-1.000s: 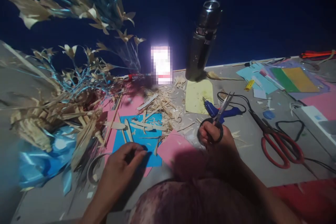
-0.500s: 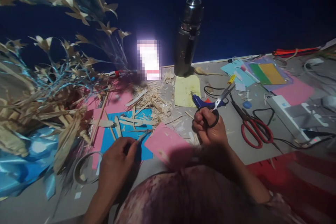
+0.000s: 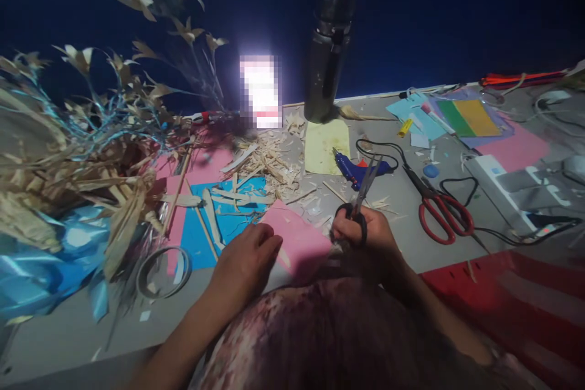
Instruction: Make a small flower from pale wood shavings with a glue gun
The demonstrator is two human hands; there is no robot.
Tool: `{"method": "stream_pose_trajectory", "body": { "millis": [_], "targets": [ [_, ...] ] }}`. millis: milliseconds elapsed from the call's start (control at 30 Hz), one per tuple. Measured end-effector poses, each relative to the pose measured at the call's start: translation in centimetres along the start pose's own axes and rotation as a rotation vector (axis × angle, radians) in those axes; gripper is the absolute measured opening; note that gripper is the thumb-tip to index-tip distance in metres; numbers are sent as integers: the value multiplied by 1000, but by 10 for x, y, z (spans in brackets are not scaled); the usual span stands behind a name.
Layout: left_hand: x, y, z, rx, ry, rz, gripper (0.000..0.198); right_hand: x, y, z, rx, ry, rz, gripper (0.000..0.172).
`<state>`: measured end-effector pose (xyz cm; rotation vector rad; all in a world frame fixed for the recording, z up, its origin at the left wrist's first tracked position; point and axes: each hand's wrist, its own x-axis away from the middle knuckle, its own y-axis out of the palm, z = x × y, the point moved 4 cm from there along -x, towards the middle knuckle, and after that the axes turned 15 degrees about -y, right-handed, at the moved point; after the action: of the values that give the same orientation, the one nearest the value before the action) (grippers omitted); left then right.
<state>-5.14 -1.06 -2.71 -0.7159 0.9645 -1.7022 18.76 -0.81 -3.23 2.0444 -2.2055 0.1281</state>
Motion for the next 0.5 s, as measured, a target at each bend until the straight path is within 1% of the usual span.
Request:
{"method": "stream_pose_trajectory", "body": {
  "millis": [67,167,233,300,367,467,500],
  "targets": [
    [-3,3,-1,-13,-18,-15,21,-1,8,0,-31,11,-58,20],
    [-3,1,-4,66,-13,-21,21,-4,17,-1,-88,13,-105,22],
    [-1,-3,-9,147,-50,-6,19,-7,23,-1,-109,25,-134,25],
    [-2,-5,-12,171,-92,6,16,-9,30,-2,-99,52,-189,27],
    [-4,-1,-12,106,-107,-45,11,-10,36,-1,-65,71,-257,28],
    [-8,11,-11,-46,-129,-193,12,-8,40,2,-39,71,-311,29],
    [-9,13,-11,-69,-141,-225,13,-7,40,4,-39,71,-319,29]
  ]
}}
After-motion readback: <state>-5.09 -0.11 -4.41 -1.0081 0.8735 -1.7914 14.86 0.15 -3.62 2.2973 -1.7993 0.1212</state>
